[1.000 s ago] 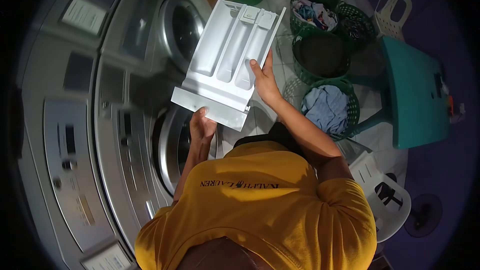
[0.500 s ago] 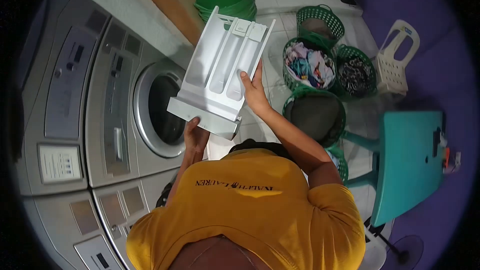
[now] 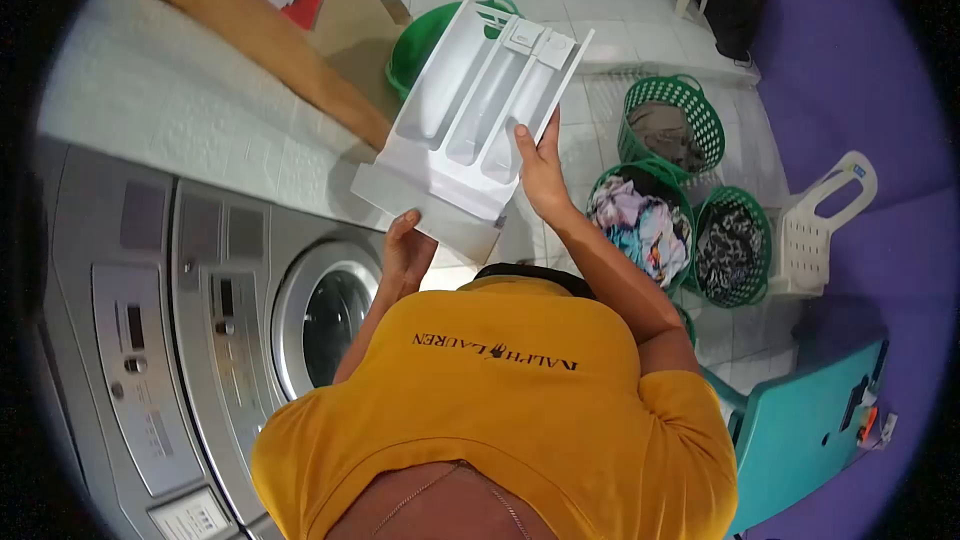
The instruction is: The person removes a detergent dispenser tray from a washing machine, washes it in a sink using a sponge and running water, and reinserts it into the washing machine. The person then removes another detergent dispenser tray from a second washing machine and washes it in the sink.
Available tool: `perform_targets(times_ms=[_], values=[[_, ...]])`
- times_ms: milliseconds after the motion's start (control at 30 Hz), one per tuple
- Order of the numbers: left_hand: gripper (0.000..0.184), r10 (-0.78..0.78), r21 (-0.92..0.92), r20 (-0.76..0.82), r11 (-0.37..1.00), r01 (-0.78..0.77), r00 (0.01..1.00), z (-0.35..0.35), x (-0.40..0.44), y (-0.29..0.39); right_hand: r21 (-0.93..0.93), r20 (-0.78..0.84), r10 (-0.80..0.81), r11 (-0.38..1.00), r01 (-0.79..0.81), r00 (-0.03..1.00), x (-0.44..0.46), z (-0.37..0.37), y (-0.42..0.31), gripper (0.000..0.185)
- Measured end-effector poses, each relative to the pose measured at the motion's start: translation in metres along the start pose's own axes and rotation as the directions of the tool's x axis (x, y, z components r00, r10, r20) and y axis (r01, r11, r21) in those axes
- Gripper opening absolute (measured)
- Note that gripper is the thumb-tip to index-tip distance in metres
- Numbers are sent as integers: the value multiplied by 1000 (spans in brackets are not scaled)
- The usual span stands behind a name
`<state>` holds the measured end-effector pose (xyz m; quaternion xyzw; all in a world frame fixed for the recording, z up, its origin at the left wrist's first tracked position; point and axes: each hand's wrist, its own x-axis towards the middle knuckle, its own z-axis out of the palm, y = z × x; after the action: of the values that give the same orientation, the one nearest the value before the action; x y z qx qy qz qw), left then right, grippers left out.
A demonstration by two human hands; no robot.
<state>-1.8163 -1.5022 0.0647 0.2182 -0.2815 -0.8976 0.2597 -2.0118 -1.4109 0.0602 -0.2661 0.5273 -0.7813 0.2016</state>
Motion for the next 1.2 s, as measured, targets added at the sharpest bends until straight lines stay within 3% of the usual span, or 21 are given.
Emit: perform_targets(times_ms=[100, 200, 300, 433, 500, 533, 633, 733, 1067, 1167, 1200], values=[[18, -14, 0, 26, 1000, 14, 1000, 15, 81, 3, 152, -14, 30, 988, -28, 999, 74, -14, 8, 61], [13, -17, 31, -5, 999, 17, 1000, 57, 147, 3, 176, -52, 67, 983, -57, 996, 143, -35, 16, 61], [11, -34, 7, 57, 999, 34, 998, 63, 238, -4, 156, -7, 68, 986, -66, 998, 226, -61, 36, 67], [12, 27, -11, 8, 1000, -27, 1000, 87, 338, -19, 117, 69, 39, 992, -47, 997, 333, -93, 68, 66], [17, 42, -36, 35, 999, -40, 999, 115, 395, -16, 90, 88, -74, 994, 66, 993, 397, -102, 67, 65], [34, 73, -36, 21, 997, -72, 997, 129, 421, -14, 16, 95, -50, 999, 49, 994, 427, -106, 66, 66], [51, 80, -118, -58, 989, -87, 995, 129, 503, -7, 17, 120, 63, 998, -65, 991, 513, -108, 84, 66], [48, 111, -137, -47, 984, -116, 993, 146, 573, 12, -63, 159, 22, 998, -12, 987, 593, -106, 109, 69], [44, 166, -179, -155, 965, -193, 974, 135, 784, 55, -59, 276, 113, 993, -101, 954, 823, -82, 169, 69], [35, 205, -164, -231, 955, -246, 951, 171, 835, 83, -142, 294, 100, 988, -60, 951, 891, -69, 181, 68], [41, 191, -154, -266, 959, -237, 945, 177, 856, 96, -125, 303, 120, 988, -86, 945, 916, -62, 185, 67]])
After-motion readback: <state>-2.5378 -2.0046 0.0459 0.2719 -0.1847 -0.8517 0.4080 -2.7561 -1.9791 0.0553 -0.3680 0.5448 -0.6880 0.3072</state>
